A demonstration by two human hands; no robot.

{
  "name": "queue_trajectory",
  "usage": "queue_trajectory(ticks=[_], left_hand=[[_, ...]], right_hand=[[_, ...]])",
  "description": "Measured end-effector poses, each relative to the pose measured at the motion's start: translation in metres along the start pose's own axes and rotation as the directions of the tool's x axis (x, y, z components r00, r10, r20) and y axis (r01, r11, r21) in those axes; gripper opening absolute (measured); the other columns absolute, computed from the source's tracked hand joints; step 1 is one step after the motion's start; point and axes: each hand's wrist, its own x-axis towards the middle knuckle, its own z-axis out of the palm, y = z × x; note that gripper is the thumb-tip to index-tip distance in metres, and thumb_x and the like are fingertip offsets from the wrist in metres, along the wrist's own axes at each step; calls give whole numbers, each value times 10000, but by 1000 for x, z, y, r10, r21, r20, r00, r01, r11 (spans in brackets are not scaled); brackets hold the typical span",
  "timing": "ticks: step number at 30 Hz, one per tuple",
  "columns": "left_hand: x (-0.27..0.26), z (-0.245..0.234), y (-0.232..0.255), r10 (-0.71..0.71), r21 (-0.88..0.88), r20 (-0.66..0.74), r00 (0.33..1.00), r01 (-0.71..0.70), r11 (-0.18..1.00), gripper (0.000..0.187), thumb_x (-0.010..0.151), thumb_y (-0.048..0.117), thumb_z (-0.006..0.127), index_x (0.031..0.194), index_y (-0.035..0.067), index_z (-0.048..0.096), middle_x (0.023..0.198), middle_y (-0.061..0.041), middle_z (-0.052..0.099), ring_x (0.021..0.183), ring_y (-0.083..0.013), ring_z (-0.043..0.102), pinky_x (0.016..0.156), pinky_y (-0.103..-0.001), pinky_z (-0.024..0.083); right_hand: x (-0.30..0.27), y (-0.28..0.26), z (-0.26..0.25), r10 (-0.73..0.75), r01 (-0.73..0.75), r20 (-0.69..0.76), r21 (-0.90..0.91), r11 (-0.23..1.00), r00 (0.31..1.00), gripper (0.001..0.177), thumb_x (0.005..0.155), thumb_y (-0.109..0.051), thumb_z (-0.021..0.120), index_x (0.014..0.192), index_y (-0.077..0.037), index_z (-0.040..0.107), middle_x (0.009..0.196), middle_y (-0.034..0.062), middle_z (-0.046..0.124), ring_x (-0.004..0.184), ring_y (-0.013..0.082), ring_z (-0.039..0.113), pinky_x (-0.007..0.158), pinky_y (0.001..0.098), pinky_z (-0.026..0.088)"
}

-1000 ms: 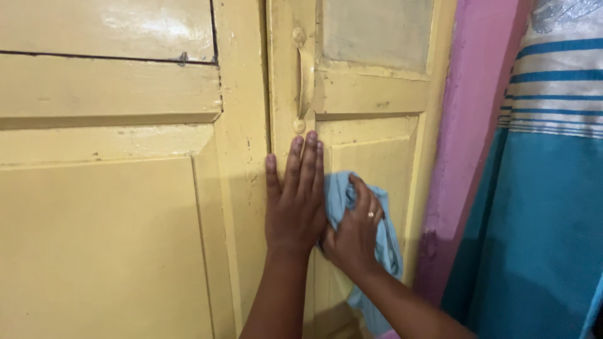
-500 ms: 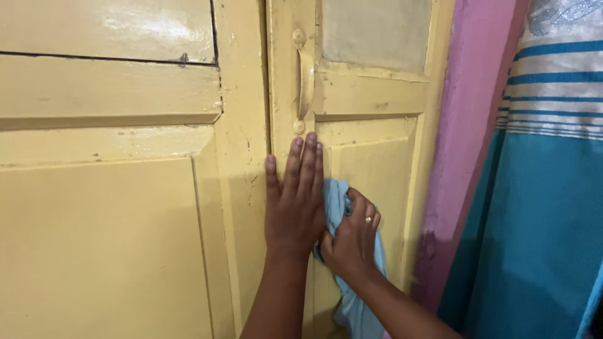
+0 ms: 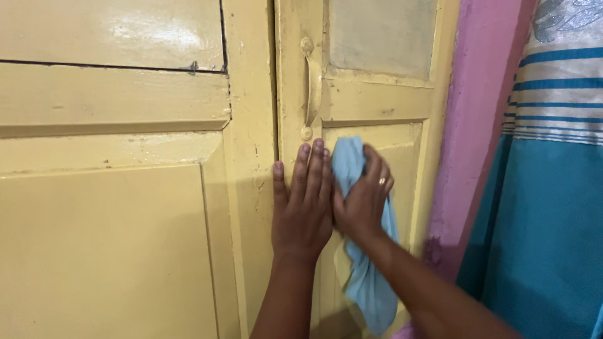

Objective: The person wipes the exterior of a yellow wooden cabinet with a light blue cloth. They clean the door panels, the latch, and the edges, then open the door to wipe the inner frame and edge before closing it.

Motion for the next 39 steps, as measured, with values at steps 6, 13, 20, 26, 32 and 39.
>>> queue_trajectory(ticks=[6,13,20,26,32,39], left_hand=[[1,-5,-2,11,99,77,997,-18,995,636,955,188,437,1584,98,407,1689,-39,309,1563,-206,249,1268,-528,139],[2,-5,-3,17,61,84,996,-22,998,628,958,187,436,1576,84,406,1686,-52,306,1561,-213,245,1263,-533,137],[2,-6,-2,19,75,94,995,-26,997,627,953,191,445,1570,86,410,1681,-50,308,1557,-211,241,1259,-533,139],[4,-10,-3,22,29,74,997,-24,999,613,945,183,458,1547,72,447,1662,-56,344,1544,-213,280,1256,-524,156],[12,-19,-6,3,-189,-60,998,-14,982,481,1008,205,525,1459,40,559,1620,-110,416,1520,-244,356,1266,-524,221],[52,-10,-7,-82,-199,-87,993,64,978,530,952,246,555,1444,51,579,1626,-289,335,1545,-392,275,1240,-557,217]], right_hand=[[37,11,-1,41,-40,-9,101,994,999,581,951,-261,714,1315,143,509,1296,269,491,1189,425,491,1043,509,393],[27,18,-11,-39,39,16,33,999,999,572,922,-244,719,1308,132,527,1294,261,520,1220,445,476,1040,513,406],[26,18,-12,-23,22,45,17,1000,999,619,910,-318,722,1290,138,543,1323,268,512,1244,445,463,1054,517,406],[26,22,-10,-52,55,53,-49,997,997,648,890,-369,740,1229,149,550,1330,282,499,1246,453,452,1064,524,392],[24,25,-8,-57,58,29,-35,998,998,719,892,-383,721,1290,180,516,1328,284,487,1247,462,439,1070,533,375],[21,30,-4,-69,71,45,-43,997,997,676,921,-378,699,1254,183,527,1355,292,470,1260,465,432,1079,537,365]])
